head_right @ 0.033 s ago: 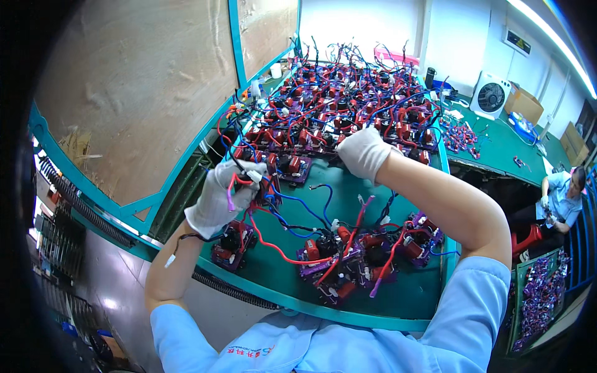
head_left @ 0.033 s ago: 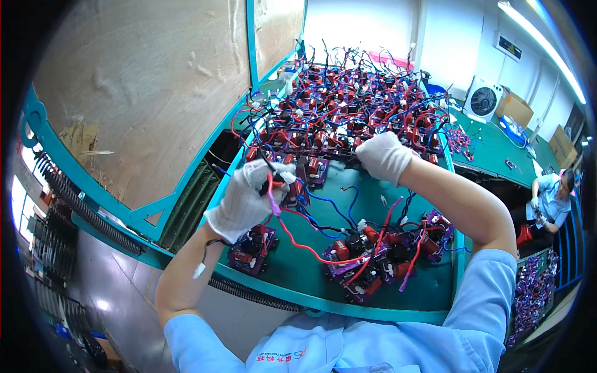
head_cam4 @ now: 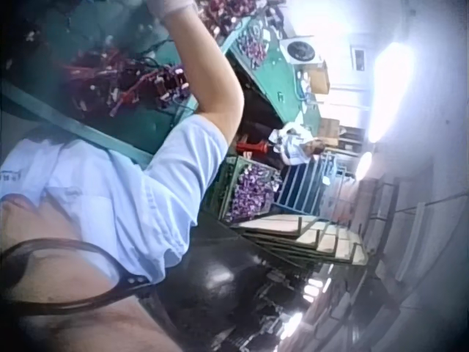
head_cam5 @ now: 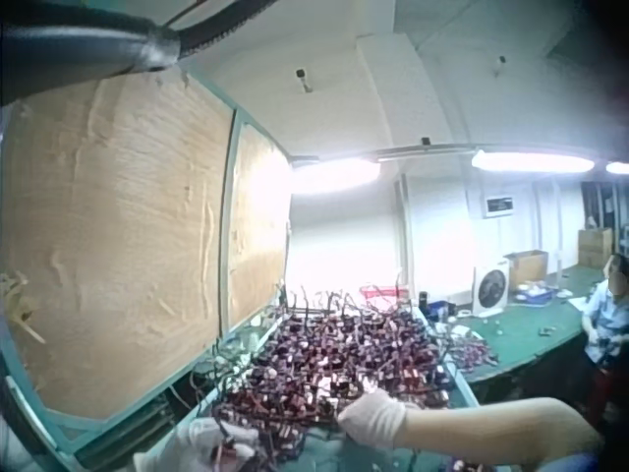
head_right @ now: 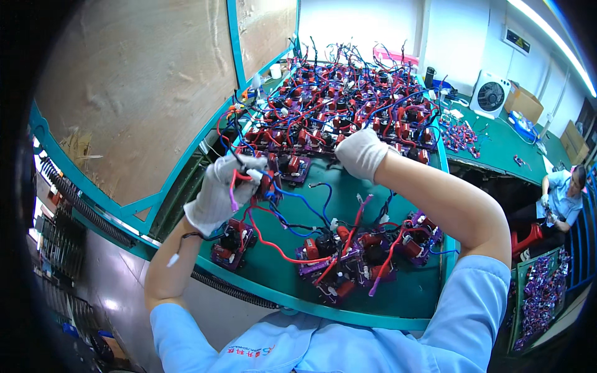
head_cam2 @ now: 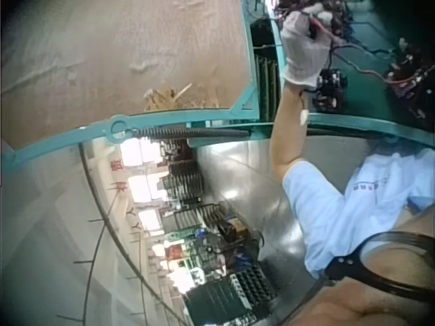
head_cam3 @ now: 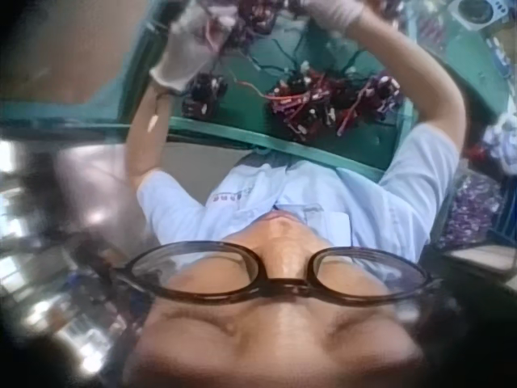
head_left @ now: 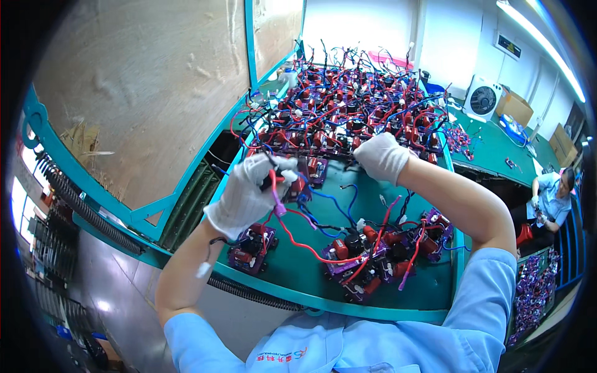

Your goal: The person assembles small electronic toy cars by hand from electronic components, wires, and circuit boards.

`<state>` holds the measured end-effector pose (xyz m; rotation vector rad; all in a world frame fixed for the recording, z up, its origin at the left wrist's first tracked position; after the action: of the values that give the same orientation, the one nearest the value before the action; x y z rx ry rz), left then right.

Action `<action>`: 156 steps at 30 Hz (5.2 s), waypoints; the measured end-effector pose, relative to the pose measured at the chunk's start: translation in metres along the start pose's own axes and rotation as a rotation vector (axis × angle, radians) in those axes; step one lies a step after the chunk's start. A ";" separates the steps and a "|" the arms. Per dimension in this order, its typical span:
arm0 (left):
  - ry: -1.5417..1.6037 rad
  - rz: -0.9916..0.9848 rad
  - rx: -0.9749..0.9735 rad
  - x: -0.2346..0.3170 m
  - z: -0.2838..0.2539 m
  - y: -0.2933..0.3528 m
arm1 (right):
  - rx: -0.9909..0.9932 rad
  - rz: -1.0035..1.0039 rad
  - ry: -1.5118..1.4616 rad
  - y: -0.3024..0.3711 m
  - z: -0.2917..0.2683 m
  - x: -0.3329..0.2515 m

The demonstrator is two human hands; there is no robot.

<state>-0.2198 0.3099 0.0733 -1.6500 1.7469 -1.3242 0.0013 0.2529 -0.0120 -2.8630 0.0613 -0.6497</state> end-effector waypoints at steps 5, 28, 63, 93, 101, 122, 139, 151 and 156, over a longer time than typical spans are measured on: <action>0.074 0.013 -0.058 0.013 0.034 -0.044 | 0.121 0.103 -0.332 0.013 -0.020 0.011; 0.061 -0.199 -0.819 -0.060 0.198 -0.032 | 0.124 0.627 -1.389 0.095 -0.036 0.068; -0.199 0.172 -0.780 -0.052 0.151 -0.031 | 0.153 -0.035 -0.648 0.182 -0.140 -0.015; -0.372 0.110 -0.778 -0.031 0.108 -0.052 | 0.046 0.445 -0.461 0.240 -0.115 0.020; -0.446 0.274 -0.779 -0.029 0.154 -0.044 | 0.064 0.489 -0.409 0.245 -0.091 0.007; -0.104 0.242 -1.012 0.094 0.120 -0.026 | 0.221 0.093 -0.022 0.215 -0.131 0.023; -0.063 -0.488 -0.990 0.053 0.186 -0.010 | 0.802 1.072 -1.532 0.334 -0.007 0.139; 0.479 -0.718 -0.872 0.080 0.225 0.014 | 0.379 0.647 -1.724 0.276 -0.033 0.082; 0.436 -0.131 -0.600 0.093 0.184 -0.003 | 0.246 0.500 -1.865 0.263 -0.033 0.079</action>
<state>-0.0915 0.1582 0.0173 -1.9015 2.5235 -1.3783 0.0593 -0.0173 -0.0044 -1.9473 0.3143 1.8344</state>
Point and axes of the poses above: each hand's wrist, its own y-axis away from the middle knuckle, its own z-axis out of the palm, x = y × z, the point moved 8 cm from there along -y, towards the middle knuckle, and after that the axes turned 12 degrees about x, right-handed, at the moved point
